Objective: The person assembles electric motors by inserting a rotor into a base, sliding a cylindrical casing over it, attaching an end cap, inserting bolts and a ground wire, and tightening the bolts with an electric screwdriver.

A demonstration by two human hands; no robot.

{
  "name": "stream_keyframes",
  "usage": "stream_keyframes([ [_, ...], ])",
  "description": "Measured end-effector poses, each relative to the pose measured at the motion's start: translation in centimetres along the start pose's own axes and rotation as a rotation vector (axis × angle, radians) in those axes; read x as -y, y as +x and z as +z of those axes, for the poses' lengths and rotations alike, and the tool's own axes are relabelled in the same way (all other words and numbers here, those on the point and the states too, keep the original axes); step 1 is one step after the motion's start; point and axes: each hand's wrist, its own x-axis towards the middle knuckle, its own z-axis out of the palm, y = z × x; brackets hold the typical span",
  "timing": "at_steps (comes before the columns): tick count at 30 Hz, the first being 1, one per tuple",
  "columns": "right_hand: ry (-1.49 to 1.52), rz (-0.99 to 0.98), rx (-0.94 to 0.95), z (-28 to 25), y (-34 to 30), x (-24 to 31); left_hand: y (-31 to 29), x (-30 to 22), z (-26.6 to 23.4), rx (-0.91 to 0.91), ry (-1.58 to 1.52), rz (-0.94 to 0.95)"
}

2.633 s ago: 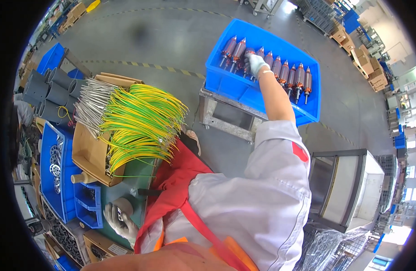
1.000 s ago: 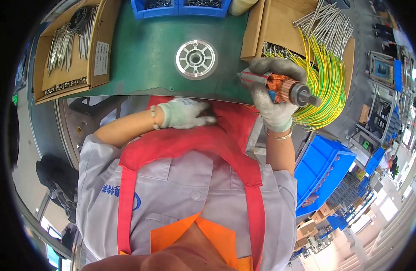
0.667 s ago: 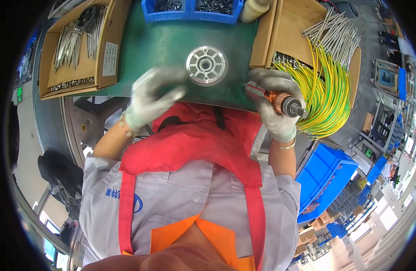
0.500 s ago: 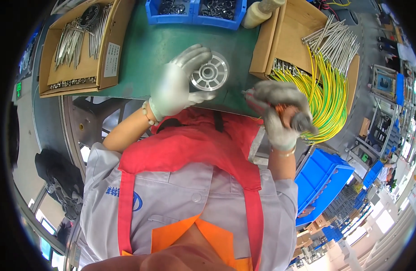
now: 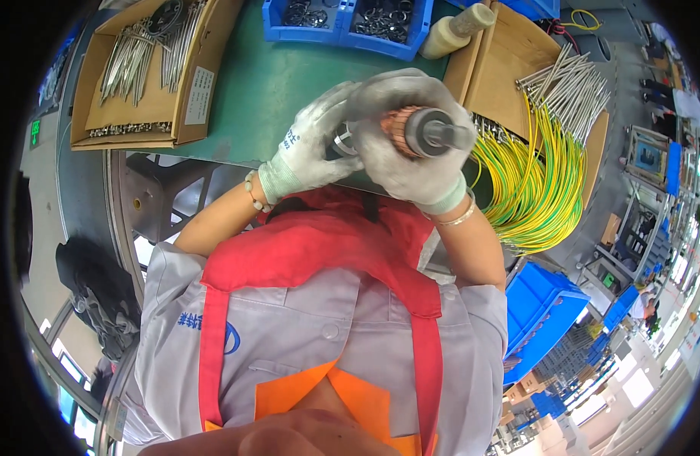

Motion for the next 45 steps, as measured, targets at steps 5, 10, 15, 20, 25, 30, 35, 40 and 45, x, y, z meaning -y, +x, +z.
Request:
stream_keyframes([
  [5, -0.152, 0.054, 0.062, 0.9, 0.0, -0.6, 0.1, -0.2, -0.3, -0.038, -0.13, -0.054],
  [10, -0.088, 0.075, 0.13, -0.2, -0.1, -1.3, 0.6, -0.1, -0.7, 0.012, -0.127, -0.048],
  [15, 0.133, 0.083, -0.099, -3.0, 1.4, -1.1, -0.4, 0.8, 0.4, 0.057, -0.022, -0.054],
  [20, -1.226, 0.078, -0.311, -9.5, 5.6, -4.5, 0.5, -0.1, 1.7, 0.045, -0.016, -0.055],
  [25, -0.95, -0.008, -0.243, -8.8, 8.1, 1.8, 1.1, -0.3, 1.6, 0.089, -0.219, -0.159],
  [30, -0.401, -0.321, -0.193, -3.9, 8.8, 15.7, 2.7, -2.7, 1.7, 0.009, -0.641, -0.253],
  [35, -0.701, -0.242, 0.16, -2.5, 6.7, 12.1, 2.9, -3.0, 0.7, 0.161, -0.367, -0.296],
  [40, -0.464, -0.039, 0.288, -5.9, 6.9, 12.5, 2.6, -2.3, 1.6, 0.126, -0.44, -0.255],
  [45, -1.011, -0.325, -0.269, -18.8, 19.8, 13.9, 2.4, -2.4, 1.3, 0.021, -0.362, -0.177],
])
